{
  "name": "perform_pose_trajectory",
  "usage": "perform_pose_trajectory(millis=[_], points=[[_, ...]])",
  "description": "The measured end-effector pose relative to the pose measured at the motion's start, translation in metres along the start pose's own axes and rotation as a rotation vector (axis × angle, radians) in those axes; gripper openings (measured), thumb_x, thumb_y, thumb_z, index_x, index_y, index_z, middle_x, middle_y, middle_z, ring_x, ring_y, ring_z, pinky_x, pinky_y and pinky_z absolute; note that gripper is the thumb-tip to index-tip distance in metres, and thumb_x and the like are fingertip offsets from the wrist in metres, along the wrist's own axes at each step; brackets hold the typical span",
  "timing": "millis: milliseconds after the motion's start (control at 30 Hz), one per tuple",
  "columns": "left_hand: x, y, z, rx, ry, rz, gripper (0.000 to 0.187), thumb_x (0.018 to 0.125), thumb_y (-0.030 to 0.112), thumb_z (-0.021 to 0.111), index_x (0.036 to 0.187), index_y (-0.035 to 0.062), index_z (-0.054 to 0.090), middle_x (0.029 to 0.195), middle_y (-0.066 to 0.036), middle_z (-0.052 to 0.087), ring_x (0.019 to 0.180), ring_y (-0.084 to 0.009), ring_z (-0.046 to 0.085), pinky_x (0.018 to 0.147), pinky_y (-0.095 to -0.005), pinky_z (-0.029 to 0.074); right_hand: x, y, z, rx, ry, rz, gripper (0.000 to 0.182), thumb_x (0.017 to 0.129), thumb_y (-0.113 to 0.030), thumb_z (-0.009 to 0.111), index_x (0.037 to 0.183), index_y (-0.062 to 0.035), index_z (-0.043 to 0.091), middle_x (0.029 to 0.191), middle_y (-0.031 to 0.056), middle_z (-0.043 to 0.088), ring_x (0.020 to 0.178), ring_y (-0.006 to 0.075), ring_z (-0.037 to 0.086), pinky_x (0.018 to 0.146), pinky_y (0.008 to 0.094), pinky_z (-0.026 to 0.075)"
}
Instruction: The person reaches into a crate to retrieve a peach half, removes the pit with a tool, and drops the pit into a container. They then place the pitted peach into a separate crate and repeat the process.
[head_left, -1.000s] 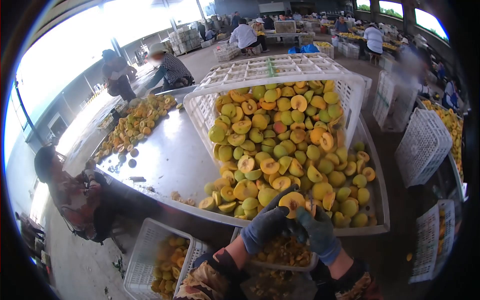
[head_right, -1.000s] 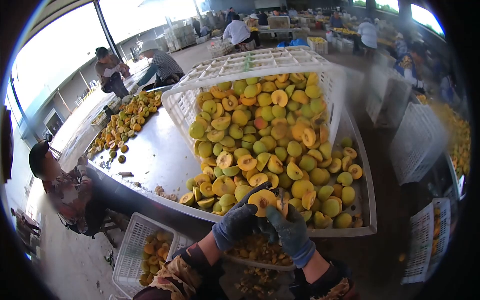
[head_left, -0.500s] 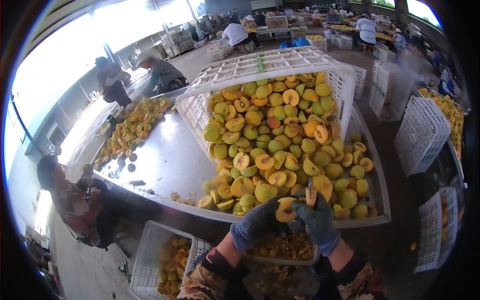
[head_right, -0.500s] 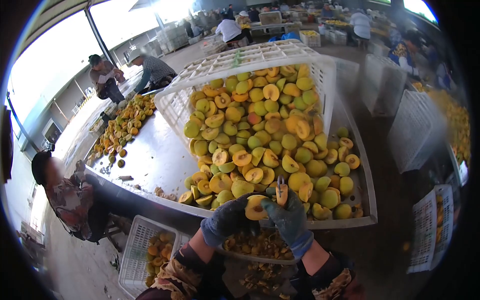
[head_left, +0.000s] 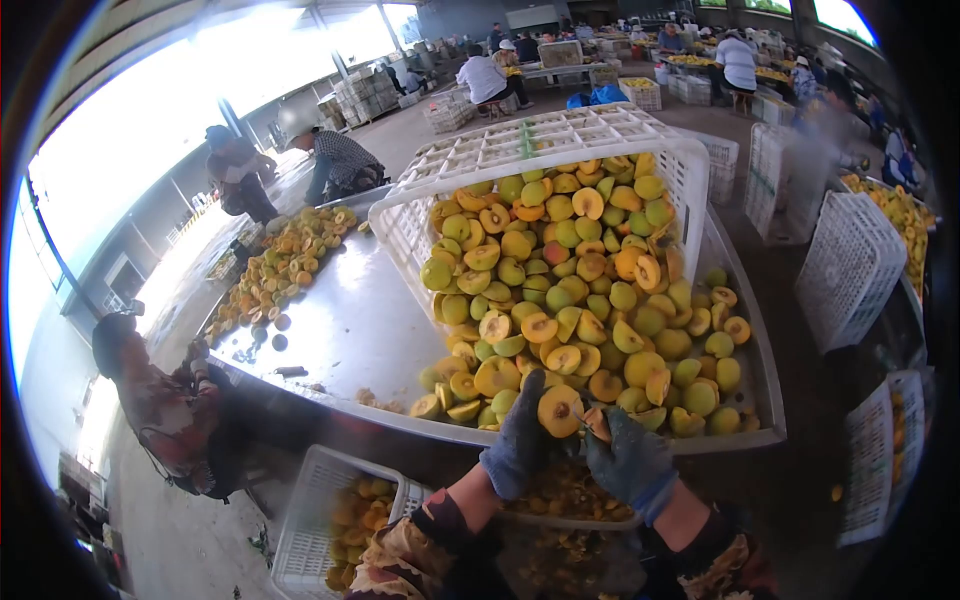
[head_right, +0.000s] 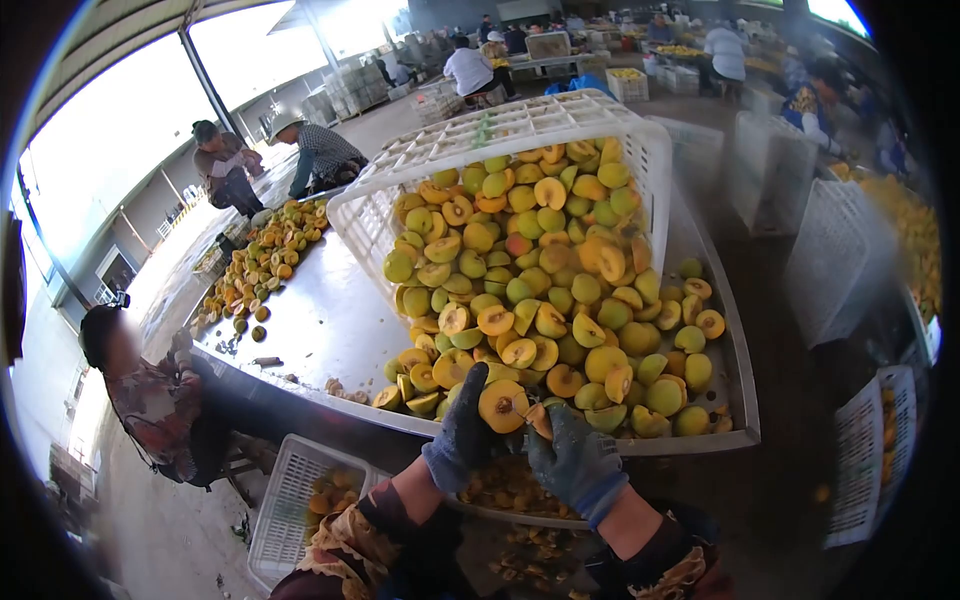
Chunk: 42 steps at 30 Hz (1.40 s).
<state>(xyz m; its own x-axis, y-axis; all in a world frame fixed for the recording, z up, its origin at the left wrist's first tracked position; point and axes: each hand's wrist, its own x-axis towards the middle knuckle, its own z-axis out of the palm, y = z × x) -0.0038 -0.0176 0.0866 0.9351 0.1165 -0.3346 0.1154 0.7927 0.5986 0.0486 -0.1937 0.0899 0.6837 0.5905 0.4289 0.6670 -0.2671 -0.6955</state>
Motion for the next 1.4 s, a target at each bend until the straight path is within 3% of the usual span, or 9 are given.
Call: perform_pose_trajectory(millis=[100,200,267,400,500,900,1100,1200,1400], points=[[0.028,-0.030,-0.046,0.286,-0.042,0.318,0.049,0.100,0.047,0.049,0.121,0.0033,0.054,0.111,-0.015,0.065,0.097,-0.0258,0.066,0.081,-0.0366,0.056,-0.003,0.001,0.005,-0.086,-0.078,0.107,0.026,0.086,-0.023,0.064,0.103,-0.0037,0.058,0.087,0.0211,0.068,0.083,0.0431,0.065,0.070,0.0496,0.053],[0.026,-0.036,-0.044,0.587,-0.127,0.607,0.041,0.099,0.029,0.059,0.127,0.0013,0.048,0.118,-0.014,0.063,0.104,-0.0231,0.064,0.091,-0.0370,0.054,-0.005,0.004,0.010,-0.168,-0.095,0.084,0.026,0.086,-0.022,0.065,0.103,-0.0045,0.058,0.077,0.0205,0.066,0.070,0.0419,0.066,0.061,0.0505,0.052],[0.021,-0.039,-0.044,0.333,-0.133,0.495,0.032,0.099,0.017,0.057,0.126,0.0018,0.050,0.117,-0.012,0.062,0.105,-0.0208,0.063,0.091,-0.0337,0.053,-0.008,0.006,0.013,-0.224,-0.135,0.133,0.029,0.086,-0.024,0.065,0.106,-0.0040,0.058,0.080,0.0214,0.066,0.072,0.0419,0.066,0.063,0.0504,0.053],[0.013,-0.035,-0.027,0.430,-0.025,0.579,0.030,0.094,0.007,0.062,0.122,0.0009,0.054,0.113,-0.012,0.064,0.103,-0.0225,0.064,0.090,-0.0331,0.052,-0.011,0.012,0.025,-0.178,-0.049,0.038,0.036,0.083,-0.025,0.066,0.109,-0.0032,0.055,0.086,0.0241,0.067,0.080,0.0452,0.065,0.070,0.0525,0.052],[0.013,-0.026,-0.024,1.155,0.073,0.867,0.029,0.090,0.008,0.064,0.118,0.0015,0.057,0.106,-0.014,0.065,0.098,-0.0264,0.065,0.087,-0.0355,0.052,-0.010,0.007,0.026,-0.195,-0.146,0.150,0.038,0.082,-0.023,0.066,0.111,-0.0039,0.052,0.090,0.0239,0.067,0.081,0.0449,0.065,0.072,0.0527,0.051],[0.034,-0.028,-0.050,1.039,0.021,0.790,0.041,0.075,0.012,0.079,0.108,0.0028,0.058,0.096,-0.014,0.067,0.089,-0.0309,0.068,0.078,-0.0384,0.053,-0.004,-0.001,0.025,-0.096,-0.290,0.252,0.036,0.082,-0.021,0.064,0.111,-0.0056,0.050,0.092,0.0225,0.066,0.081,0.0447,0.064,0.072,0.0524,0.050],[0.021,-0.014,-0.035,1.366,0.014,0.885,0.040,0.076,0.016,0.080,0.107,0.0024,0.057,0.095,-0.014,0.067,0.087,-0.0276,0.068,0.077,-0.0378,0.053,-0.007,0.002,0.029,-0.241,-0.325,0.184,0.036,0.084,-0.023,0.063,0.111,-0.0048,0.050,0.088,0.0234,0.066,0.079,0.0444,0.065,0.071,0.0530,0.050],[0.038,-0.028,-0.060,1.096,-0.003,0.753,0.041,0.079,0.017,0.079,0.110,0.0025,0.056,0.100,-0.013,0.067,0.091,-0.0255,0.068,0.078,-0.0370,0.053,-0.003,-0.008,0.022,-0.123,-0.291,0.278,0.036,0.085,-0.024,0.063,0.113,-0.0042,0.051,0.087,0.0237,0.067,0.079,0.0445,0.065,0.072,0.0526,0.051],[0.039,-0.034,-0.051,0.553,-0.032,0.552,0.033,0.087,0.012,0.068,0.116,0.0004,0.057,0.105,-0.011,0.067,0.097,-0.0214,0.066,0.087,-0.0349,0.052,-0.002,-0.007,0.029,-0.017,-0.117,0.195,0.038,0.085,-0.022,0.064,0.114,-0.0012,0.051,0.090,0.0255,0.067,0.081,0.0445,0.066,0.073,0.0503,0.052]])
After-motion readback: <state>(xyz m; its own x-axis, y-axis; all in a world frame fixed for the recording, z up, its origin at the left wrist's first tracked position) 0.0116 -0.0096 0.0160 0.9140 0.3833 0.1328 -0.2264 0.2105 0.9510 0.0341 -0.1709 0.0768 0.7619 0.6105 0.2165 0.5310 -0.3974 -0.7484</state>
